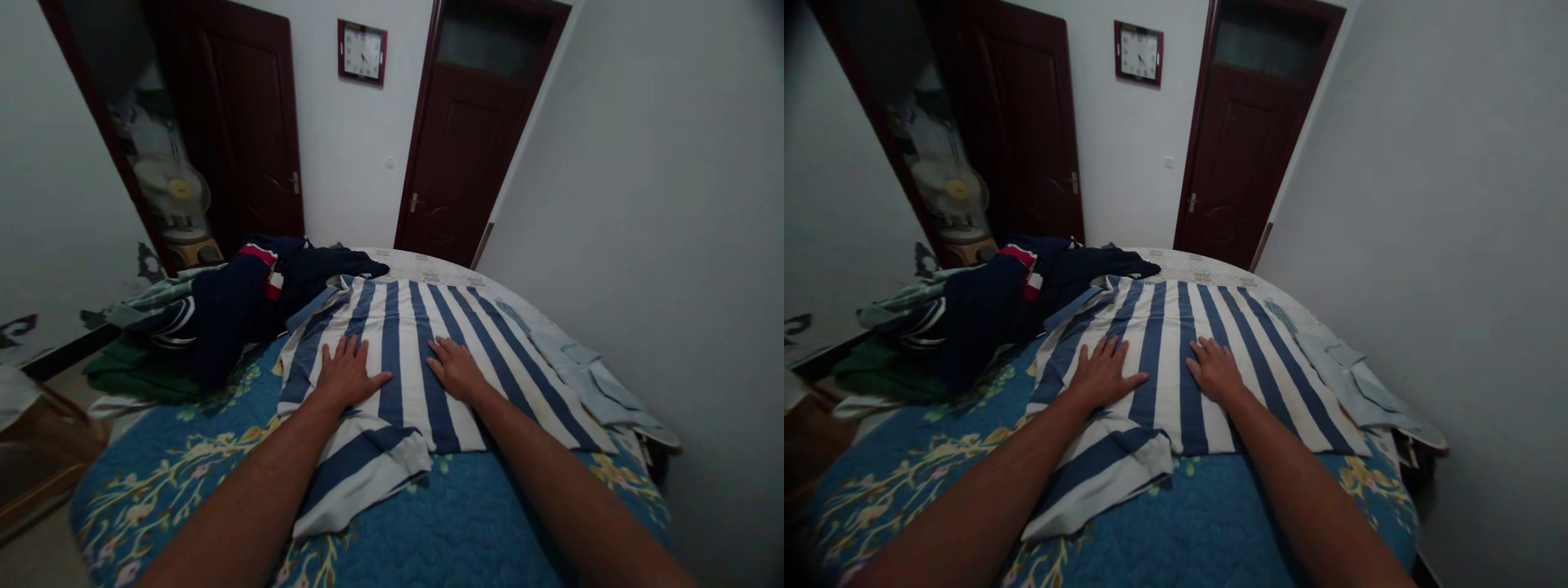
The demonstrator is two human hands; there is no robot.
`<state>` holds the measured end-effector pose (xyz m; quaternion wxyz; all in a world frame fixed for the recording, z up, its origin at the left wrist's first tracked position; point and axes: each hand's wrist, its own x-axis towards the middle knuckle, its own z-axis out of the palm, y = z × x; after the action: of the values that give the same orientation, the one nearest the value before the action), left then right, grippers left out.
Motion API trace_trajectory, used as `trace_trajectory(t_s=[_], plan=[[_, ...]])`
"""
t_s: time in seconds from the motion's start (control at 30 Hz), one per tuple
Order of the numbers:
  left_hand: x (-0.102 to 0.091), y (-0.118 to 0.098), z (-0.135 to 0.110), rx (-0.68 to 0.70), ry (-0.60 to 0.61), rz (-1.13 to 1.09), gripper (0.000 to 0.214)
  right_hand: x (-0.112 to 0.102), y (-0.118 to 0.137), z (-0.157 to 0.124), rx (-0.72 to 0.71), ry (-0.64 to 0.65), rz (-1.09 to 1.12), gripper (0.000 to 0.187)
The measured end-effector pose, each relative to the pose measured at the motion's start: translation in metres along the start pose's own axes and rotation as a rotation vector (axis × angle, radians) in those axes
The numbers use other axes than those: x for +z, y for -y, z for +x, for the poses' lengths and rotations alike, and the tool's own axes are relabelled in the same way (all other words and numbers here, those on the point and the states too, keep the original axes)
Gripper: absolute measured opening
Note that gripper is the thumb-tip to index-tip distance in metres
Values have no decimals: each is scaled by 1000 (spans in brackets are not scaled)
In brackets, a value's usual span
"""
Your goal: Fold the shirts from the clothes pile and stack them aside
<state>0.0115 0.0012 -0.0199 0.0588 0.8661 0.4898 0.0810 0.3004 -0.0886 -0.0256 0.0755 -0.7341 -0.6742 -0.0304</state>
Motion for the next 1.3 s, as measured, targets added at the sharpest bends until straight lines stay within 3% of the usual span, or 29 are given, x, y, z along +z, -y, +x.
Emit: trace_trajectory(t_s=[0.2, 0.4, 0.6, 0.7, 0.8, 1.0, 1.3], plan=[[-1, 2, -2, 23, -10, 18, 108, -9, -51, -23, 233, 30, -44, 64], [-2, 3, 7, 230, 33, 45, 85, -4, -57, -22, 289, 40, -29, 65], [-6, 20, 47, 165, 1, 75, 74, 3, -61, -21, 281, 35, -26, 67], [-7, 27, 63, 135, -110, 71, 64, 6, -63, -21, 267, 27, -32, 67], [-5, 32, 72, 4, -208, 83, 63, 7, -63, -21, 268, 23, -36, 67], [-1, 47, 95, -137, -54, 112, 84, 4, -63, -22, 270, 25, -42, 67], [-3, 57, 113, -185, -64, 97, 85, 4, -64, -22, 274, 22, -25, 67]])
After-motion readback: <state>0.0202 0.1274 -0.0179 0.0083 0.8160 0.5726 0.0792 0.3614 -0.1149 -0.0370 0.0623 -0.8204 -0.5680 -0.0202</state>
